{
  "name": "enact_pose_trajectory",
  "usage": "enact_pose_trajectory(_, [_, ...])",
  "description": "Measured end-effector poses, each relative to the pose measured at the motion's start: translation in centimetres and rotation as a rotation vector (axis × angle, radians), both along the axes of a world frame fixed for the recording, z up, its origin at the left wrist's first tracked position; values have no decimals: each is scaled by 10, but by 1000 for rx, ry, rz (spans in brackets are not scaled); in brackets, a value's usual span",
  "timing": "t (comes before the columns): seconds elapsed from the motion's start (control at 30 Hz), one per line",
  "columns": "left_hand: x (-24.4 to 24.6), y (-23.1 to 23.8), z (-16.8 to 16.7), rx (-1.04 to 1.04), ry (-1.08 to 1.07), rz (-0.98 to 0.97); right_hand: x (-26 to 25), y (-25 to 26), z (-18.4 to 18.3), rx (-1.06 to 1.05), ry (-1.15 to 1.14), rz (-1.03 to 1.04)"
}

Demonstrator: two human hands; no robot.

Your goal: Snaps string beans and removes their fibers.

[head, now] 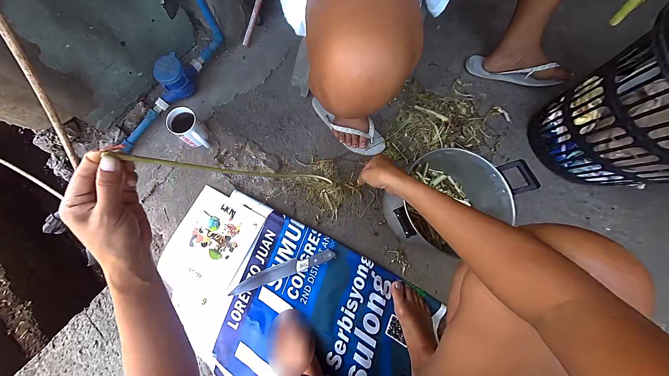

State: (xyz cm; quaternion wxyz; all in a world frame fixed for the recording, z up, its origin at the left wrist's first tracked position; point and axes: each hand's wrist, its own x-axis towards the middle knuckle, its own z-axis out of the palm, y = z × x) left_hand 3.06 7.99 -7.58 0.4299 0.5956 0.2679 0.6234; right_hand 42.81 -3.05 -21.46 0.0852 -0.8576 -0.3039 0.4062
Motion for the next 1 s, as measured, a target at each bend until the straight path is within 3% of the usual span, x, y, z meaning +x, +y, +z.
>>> enact_pose_trajectory(0.13, [-16, 4, 3, 1, 1, 47, 1, 0, -12, 14, 39, -115])
enact_pose_trajectory(0.33, [-34, 3, 15, 17, -48, 158, 3, -7, 11, -101, -158, -43])
enact_pose_trajectory(0.47, [-17, -1, 8, 36, 119, 108, 6, 0, -1, 101, -44, -83])
enact_pose_trajectory(0.53, [0, -2, -2, 48, 213, 75, -1, 7, 12, 173, 34, 16])
enact_pose_trajectory(0.63, [30, -6, -16, 30, 262, 8, -25, 14, 57, 232, -114, 371])
enact_pose_trajectory(0.7, [48, -12, -22, 0, 264, -44, -48, 10, 96, 394, -203, 522])
enact_pose_trajectory(0.87, [78, -28, -25, 19, 363, -121, -105, -5, 151, 1203, -232, 535])
enact_pose_trajectory(0.93, [87, -37, -23, 75, 418, -143, -120, -9, 163, 1359, -327, 541])
enact_pose_trajectory(1.0, [95, -45, -21, 140, 477, -147, -126, -11, 169, 1385, -435, 561])
